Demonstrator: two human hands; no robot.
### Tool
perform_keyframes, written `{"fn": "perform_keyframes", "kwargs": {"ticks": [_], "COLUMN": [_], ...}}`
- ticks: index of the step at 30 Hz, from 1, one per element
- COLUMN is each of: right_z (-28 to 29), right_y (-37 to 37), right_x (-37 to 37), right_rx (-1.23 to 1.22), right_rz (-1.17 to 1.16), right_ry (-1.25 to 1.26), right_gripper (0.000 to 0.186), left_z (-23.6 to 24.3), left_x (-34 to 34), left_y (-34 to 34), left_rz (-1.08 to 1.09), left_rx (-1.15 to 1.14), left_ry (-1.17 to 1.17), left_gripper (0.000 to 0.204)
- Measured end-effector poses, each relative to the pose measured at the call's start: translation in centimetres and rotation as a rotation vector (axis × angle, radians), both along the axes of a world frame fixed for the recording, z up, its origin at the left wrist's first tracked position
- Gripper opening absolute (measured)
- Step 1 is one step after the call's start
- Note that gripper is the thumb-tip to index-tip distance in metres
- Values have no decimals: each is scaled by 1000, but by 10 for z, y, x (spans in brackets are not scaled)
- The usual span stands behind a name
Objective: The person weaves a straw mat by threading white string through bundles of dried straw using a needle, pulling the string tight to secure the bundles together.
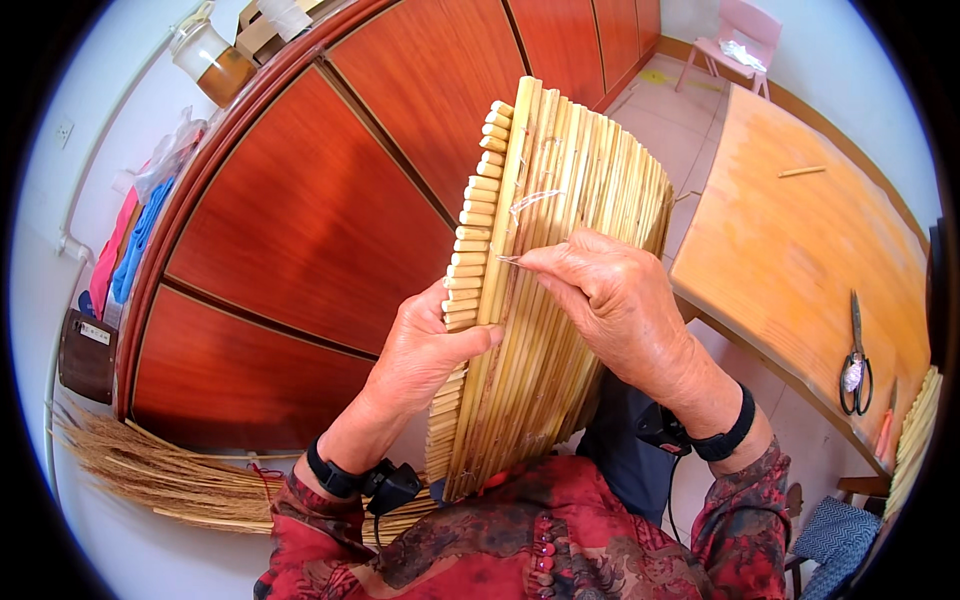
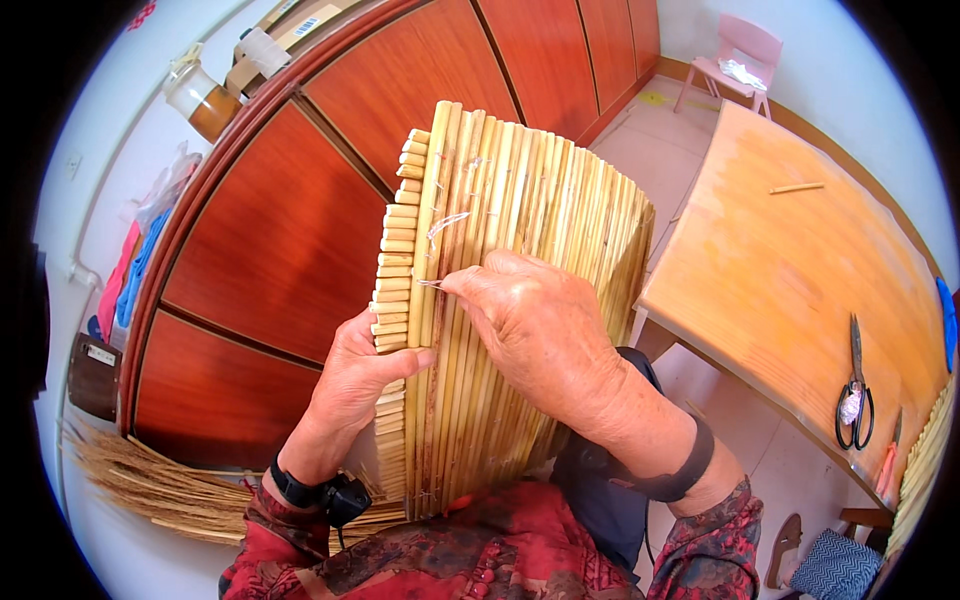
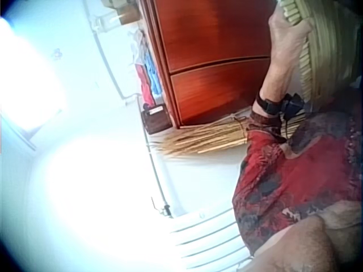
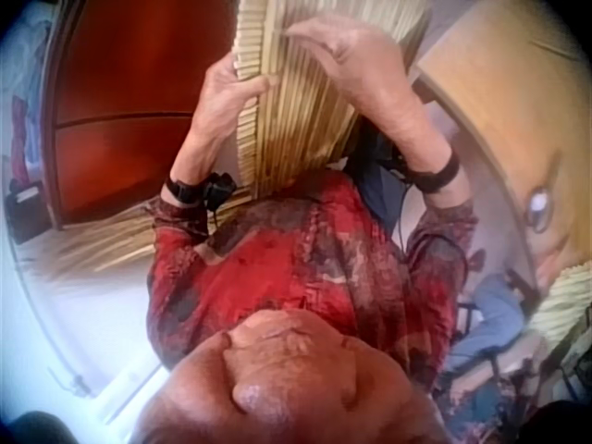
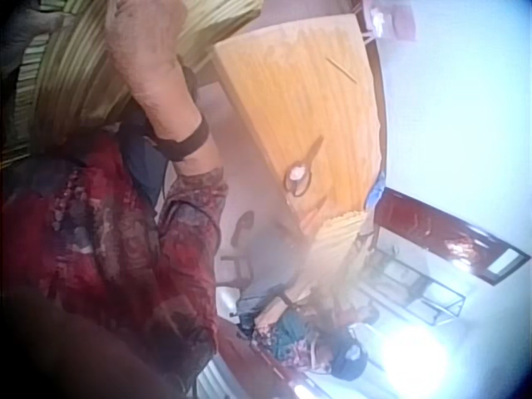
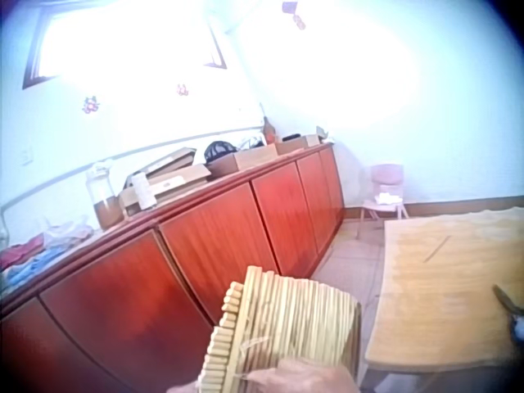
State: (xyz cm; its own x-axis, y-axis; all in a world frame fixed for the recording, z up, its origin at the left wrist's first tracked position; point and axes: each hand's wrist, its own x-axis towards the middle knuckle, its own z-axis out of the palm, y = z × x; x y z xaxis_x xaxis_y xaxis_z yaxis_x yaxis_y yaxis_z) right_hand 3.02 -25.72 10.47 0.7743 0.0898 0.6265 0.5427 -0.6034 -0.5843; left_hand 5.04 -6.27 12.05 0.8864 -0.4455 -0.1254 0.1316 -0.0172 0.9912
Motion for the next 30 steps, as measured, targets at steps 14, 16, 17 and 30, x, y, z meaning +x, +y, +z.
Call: {"fn": "perform_keyframes", "kwargs": {"ticks": [14,16,17,30], "right_z": [0,1,1,19], "right_y": [-8,-9,-9,-28], "right_x": [-5,-6,-6,-24], "right_rx": [15,28,27,-153], "right_rz": [36,40,40,-2], "right_ry": [13,48,47,94], "right_gripper": [14,13,13,15], "left_z": [2,1,1,1], "left_x": [-6,-7,-7,-21], "left_y": [-9,-9,-9,-28], "left_rz": [-1,-1,-1,-61], "left_rx": [46,42,38,70], "left_ry": [-39,-47,-53,-156], "left_gripper": [38,38,38,39]}}
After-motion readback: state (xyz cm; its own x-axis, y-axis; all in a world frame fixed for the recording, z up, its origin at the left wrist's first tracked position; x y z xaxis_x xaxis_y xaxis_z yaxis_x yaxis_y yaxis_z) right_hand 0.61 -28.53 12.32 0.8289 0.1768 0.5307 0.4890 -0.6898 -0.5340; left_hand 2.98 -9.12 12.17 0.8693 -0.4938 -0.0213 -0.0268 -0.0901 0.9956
